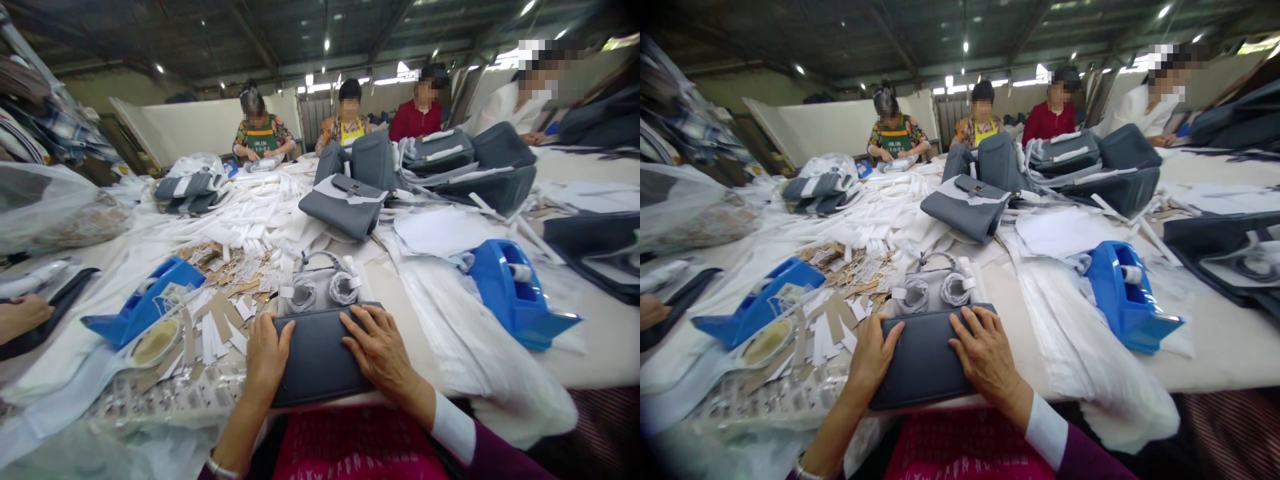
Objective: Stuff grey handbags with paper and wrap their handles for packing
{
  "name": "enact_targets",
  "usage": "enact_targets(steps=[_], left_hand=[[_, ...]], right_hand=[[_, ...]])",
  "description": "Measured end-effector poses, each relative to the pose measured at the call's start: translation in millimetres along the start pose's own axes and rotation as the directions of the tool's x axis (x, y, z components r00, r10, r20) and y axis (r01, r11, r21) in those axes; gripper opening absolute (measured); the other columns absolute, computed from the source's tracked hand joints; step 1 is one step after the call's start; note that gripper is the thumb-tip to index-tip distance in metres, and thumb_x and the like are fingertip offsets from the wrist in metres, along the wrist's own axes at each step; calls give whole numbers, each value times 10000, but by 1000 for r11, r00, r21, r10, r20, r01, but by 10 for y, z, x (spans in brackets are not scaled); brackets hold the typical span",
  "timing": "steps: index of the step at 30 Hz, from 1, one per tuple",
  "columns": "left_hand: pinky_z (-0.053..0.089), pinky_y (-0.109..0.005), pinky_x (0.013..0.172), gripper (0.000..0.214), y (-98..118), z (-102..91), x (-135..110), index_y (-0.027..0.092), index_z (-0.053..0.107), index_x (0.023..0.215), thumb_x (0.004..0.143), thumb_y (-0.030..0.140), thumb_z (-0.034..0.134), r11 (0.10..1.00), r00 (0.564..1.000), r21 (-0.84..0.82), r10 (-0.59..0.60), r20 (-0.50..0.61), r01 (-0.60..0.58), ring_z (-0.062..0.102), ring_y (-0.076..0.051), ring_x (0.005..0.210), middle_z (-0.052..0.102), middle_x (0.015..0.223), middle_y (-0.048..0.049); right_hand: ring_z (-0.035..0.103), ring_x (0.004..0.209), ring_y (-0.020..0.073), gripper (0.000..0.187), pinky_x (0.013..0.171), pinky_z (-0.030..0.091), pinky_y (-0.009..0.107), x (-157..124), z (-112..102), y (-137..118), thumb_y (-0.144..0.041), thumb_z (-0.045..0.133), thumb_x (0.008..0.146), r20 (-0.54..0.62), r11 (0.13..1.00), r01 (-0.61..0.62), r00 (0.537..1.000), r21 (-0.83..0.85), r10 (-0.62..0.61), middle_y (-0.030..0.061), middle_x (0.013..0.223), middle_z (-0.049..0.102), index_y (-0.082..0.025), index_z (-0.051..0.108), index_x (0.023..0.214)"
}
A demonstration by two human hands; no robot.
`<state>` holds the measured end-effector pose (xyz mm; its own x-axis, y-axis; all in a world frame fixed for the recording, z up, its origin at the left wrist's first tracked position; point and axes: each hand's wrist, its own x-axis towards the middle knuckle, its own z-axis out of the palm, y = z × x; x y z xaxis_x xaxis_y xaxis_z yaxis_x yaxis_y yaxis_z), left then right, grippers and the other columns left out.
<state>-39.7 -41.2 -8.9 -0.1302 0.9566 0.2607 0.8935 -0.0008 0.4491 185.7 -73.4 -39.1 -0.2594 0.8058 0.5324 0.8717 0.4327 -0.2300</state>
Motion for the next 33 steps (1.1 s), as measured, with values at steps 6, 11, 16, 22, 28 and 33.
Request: enact_targets(steps=[6,11,16,22,28,33], left_hand=[[366,-370,1057,484,786,99,556,130,498,1234,801,-16,340,872,875,90,483,-9,-481,444,-214,1241,517,1289,-146],[449,-311,929,303,1068,525,1297,125,661,977,842,73,395,875,840,145,379,388,-462,620,-215,1034,680,1059,-153],[482,-364,864,322,901,783,1490,148,675,927,886,198,360,872,814,119,382,438,-474,650,-269,995,700,1032,-160],[484,-371,853,367,810,821,1499,163,658,943,902,250,303,870,821,137,379,426,-473,649,-281,1008,697,1044,-157],[487,-370,849,363,811,833,1504,168,646,972,894,226,296,882,839,151,355,413,-447,642,-279,1029,689,1088,-142],[474,-352,881,358,814,791,1472,145,638,991,882,196,301,880,843,151,365,395,-451,625,-264,1060,671,1136,-156]], right_hand=[[427,1139,279,376,961,374,444,33,-12,-1,-314,522,909,-23,1000,-1,1000,24,2,80,1263,563,-251,555,1278],[416,1135,264,378,965,371,435,52,-98,-32,-336,529,904,6,997,-32,999,64,32,63,1259,551,-262,534,1275],[437,1118,250,388,959,381,423,120,-201,-3,-356,595,862,37,991,-6,999,137,1,48,1231,560,-277,552,1240],[560,976,179,243,881,447,310,230,-651,934,-119,457,880,-133,917,-345,918,201,375,73,1031,609,-186,640,1025],[532,1143,308,299,933,419,361,402,-911,1910,-240,537,850,52,544,-790,553,-285,831,228,1200,568,-55,659,1051],[601,1074,329,301,848,469,364,570,-754,1982,-109,540,789,94,466,-819,463,-334,881,247,1093,641,-36,670,1050]])
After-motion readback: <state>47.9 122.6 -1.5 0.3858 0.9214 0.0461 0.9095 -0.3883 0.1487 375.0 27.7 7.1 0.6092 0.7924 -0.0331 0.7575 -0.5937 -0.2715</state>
